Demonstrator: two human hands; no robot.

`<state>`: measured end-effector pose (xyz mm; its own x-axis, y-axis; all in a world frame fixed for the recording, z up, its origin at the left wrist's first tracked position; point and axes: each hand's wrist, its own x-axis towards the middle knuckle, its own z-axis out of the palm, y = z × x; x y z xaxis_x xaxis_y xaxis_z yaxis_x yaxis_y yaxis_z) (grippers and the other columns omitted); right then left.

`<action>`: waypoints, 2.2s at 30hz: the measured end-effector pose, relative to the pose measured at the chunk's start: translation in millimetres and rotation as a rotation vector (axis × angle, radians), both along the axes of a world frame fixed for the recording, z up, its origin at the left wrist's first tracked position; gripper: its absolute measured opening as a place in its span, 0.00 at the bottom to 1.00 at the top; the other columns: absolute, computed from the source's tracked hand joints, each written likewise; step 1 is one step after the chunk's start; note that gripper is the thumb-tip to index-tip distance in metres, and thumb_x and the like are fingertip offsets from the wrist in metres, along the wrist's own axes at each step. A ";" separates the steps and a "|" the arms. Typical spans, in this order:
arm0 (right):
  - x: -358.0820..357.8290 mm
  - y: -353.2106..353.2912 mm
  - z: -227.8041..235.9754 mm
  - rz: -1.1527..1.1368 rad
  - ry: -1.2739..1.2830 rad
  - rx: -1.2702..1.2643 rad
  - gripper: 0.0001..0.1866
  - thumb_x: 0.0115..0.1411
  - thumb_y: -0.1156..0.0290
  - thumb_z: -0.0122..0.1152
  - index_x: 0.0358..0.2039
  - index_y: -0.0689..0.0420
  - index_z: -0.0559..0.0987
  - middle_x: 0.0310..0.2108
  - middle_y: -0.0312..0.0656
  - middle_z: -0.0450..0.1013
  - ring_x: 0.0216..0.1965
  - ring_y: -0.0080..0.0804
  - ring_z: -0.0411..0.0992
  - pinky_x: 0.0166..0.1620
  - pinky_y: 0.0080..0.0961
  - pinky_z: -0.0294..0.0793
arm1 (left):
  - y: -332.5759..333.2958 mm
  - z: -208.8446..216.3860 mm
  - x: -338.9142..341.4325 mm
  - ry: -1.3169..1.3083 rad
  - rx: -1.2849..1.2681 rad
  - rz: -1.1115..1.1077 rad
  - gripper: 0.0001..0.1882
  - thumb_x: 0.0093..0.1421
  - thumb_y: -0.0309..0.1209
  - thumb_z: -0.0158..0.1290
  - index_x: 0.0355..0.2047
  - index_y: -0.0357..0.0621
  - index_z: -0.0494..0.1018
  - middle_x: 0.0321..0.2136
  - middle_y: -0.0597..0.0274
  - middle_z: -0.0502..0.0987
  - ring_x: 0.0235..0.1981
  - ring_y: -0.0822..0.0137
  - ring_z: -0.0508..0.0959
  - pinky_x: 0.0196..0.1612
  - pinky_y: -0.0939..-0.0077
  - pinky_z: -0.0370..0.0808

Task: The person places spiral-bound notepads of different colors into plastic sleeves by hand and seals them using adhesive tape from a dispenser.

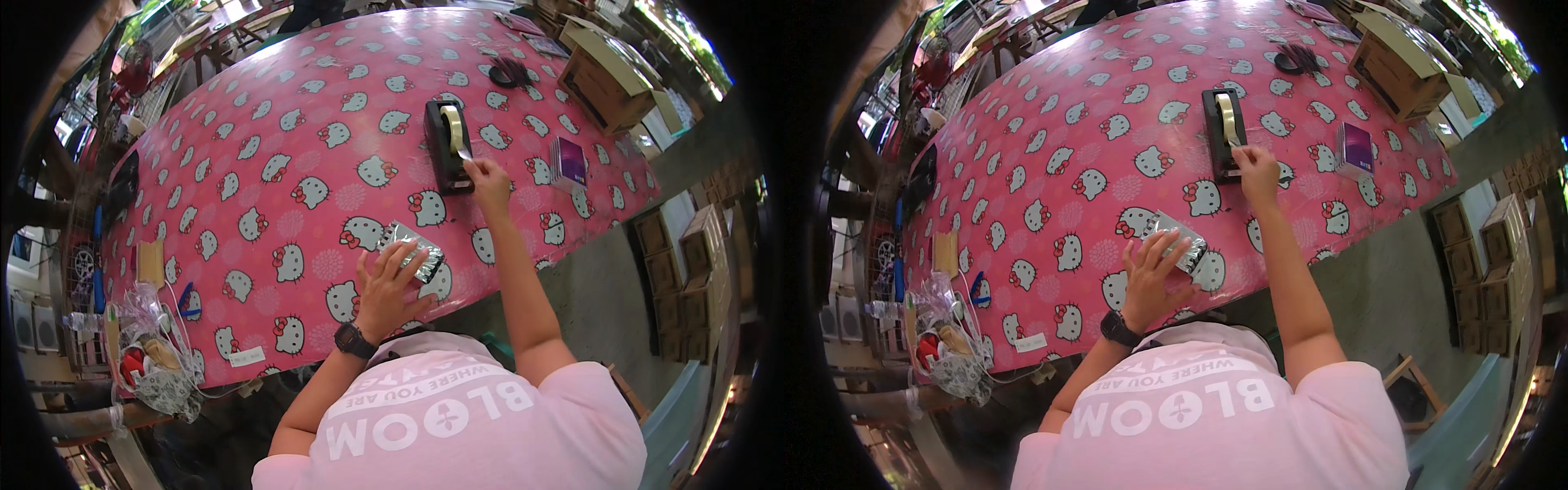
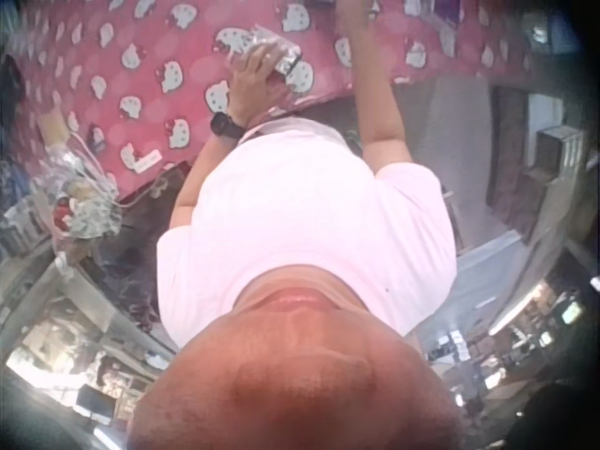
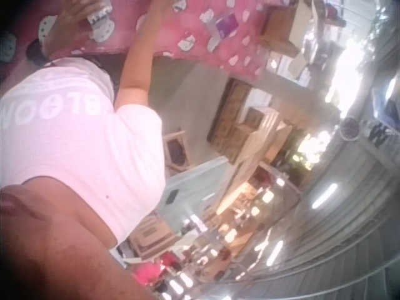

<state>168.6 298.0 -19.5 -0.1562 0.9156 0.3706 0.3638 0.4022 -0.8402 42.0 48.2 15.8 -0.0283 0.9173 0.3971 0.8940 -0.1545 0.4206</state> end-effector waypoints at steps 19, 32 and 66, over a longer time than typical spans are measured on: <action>-37.4 -54.3 100.8 1.171 -0.647 -0.304 0.20 0.49 0.57 0.65 0.17 0.62 0.72 0.13 0.34 0.63 0.17 0.22 0.62 0.21 0.23 0.59 | -1.5 0.5 0.1 -0.103 -0.045 0.011 0.39 0.38 0.41 0.63 0.55 0.63 0.65 0.61 0.51 0.52 0.63 0.53 0.51 0.60 0.46 0.42; -35.9 -34.5 73.7 1.277 -0.770 -0.273 0.19 0.50 0.57 0.63 0.21 0.63 0.75 0.15 0.39 0.68 0.19 0.23 0.66 0.25 0.26 0.65 | 17.0 23.5 -9.5 0.127 -0.186 -0.062 0.41 0.33 0.43 0.64 0.52 0.64 0.64 0.56 0.58 0.57 0.62 0.53 0.50 0.57 0.35 0.41; 168.5 115.9 -83.1 -0.327 -0.864 0.269 0.25 0.62 0.55 0.35 0.60 0.42 0.56 0.62 0.50 0.49 0.62 0.49 0.49 0.61 0.49 0.48 | 51.5 -51.6 15.7 -0.670 -0.149 -0.094 0.20 0.50 0.29 0.56 0.45 0.42 0.70 0.51 0.48 0.67 0.53 0.52 0.65 0.54 0.63 0.63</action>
